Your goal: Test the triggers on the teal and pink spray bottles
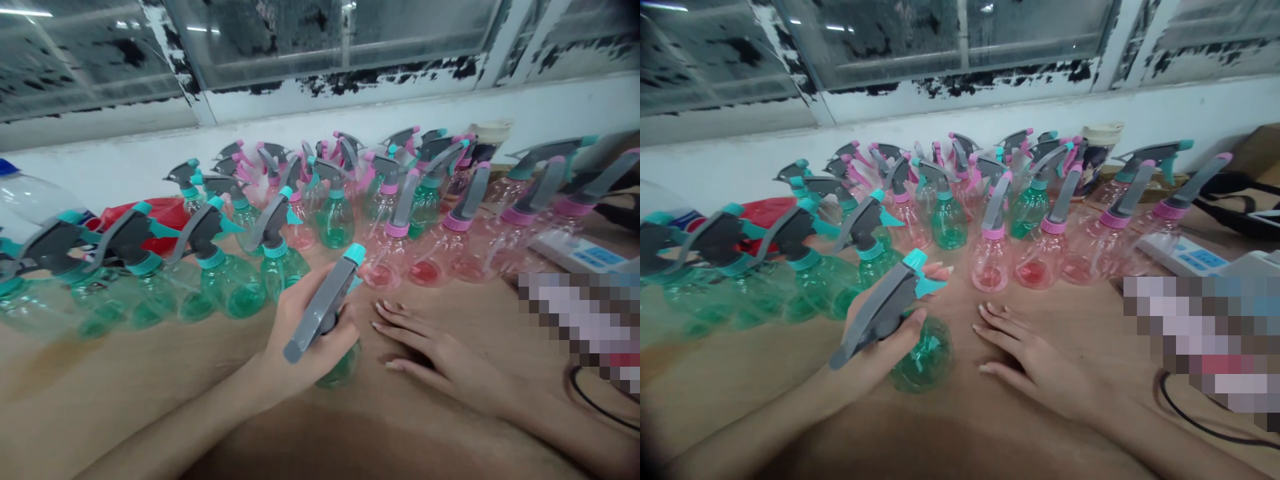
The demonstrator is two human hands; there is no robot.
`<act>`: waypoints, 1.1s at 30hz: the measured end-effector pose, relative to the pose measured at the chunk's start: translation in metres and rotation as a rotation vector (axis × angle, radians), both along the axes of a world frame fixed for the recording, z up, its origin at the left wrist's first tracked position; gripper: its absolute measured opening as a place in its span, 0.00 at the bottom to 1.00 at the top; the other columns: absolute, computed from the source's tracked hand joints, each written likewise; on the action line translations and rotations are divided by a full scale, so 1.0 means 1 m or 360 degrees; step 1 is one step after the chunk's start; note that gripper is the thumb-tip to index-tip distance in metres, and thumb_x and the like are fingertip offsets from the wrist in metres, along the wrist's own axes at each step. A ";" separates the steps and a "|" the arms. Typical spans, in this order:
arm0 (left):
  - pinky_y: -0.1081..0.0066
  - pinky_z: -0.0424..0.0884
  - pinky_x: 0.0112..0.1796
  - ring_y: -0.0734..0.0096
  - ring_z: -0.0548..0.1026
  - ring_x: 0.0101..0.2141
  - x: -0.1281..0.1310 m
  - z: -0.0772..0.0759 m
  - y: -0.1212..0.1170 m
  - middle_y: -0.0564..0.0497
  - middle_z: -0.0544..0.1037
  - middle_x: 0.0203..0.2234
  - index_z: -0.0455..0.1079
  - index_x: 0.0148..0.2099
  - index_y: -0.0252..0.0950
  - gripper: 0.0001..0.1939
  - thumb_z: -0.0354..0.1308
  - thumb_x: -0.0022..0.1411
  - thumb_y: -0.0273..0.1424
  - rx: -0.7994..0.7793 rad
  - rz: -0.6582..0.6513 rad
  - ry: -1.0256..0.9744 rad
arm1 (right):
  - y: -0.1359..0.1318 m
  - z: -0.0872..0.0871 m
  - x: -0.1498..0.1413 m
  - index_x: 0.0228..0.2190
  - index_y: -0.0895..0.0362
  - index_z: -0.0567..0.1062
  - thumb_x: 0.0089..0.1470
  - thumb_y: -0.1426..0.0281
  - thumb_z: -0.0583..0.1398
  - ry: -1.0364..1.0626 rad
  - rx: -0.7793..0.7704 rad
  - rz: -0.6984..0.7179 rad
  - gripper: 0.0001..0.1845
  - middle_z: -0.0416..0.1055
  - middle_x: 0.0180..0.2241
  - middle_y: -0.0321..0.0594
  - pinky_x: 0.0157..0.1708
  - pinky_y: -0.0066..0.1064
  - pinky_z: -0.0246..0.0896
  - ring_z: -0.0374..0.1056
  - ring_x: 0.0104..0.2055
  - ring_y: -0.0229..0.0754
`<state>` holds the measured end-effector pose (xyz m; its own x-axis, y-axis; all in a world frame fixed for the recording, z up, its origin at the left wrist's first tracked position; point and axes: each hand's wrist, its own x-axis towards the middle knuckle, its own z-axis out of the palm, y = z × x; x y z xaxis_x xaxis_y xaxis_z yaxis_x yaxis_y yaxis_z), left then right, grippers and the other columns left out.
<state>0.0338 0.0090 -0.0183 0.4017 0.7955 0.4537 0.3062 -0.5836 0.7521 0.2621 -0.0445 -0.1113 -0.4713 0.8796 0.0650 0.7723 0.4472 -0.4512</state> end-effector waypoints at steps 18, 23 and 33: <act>0.70 0.64 0.28 0.72 0.66 0.24 -0.003 0.012 -0.001 0.57 0.64 0.23 0.61 0.31 0.39 0.04 0.50 0.52 0.24 0.0024 -0.0100 0.0096 | 0.000 -0.005 0.001 0.62 0.50 0.61 0.63 0.56 0.54 0.0048 0.0040 0.0008 0.29 0.50 0.67 0.39 0.64 0.52 0.48 0.46 0.68 0.49; 0.71 0.65 0.28 0.73 0.64 0.24 -0.003 0.012 -0.001 0.57 0.65 0.24 0.62 0.32 0.40 0.05 0.50 0.53 0.25 -0.0022 -0.0103 0.0101 | 0.000 -0.004 0.001 0.62 0.50 0.61 0.63 0.56 0.53 0.0027 0.0035 -0.0003 0.29 0.50 0.67 0.39 0.64 0.51 0.48 0.46 0.68 0.48; 0.69 0.66 0.28 0.71 0.65 0.24 -0.001 0.010 -0.002 0.56 0.66 0.23 0.65 0.36 0.39 0.10 0.50 0.49 0.25 -0.0100 -0.0046 0.0043 | -0.001 -0.004 0.000 0.62 0.52 0.61 0.64 0.55 0.52 0.0012 0.0043 -0.0005 0.29 0.50 0.67 0.39 0.64 0.50 0.48 0.45 0.68 0.47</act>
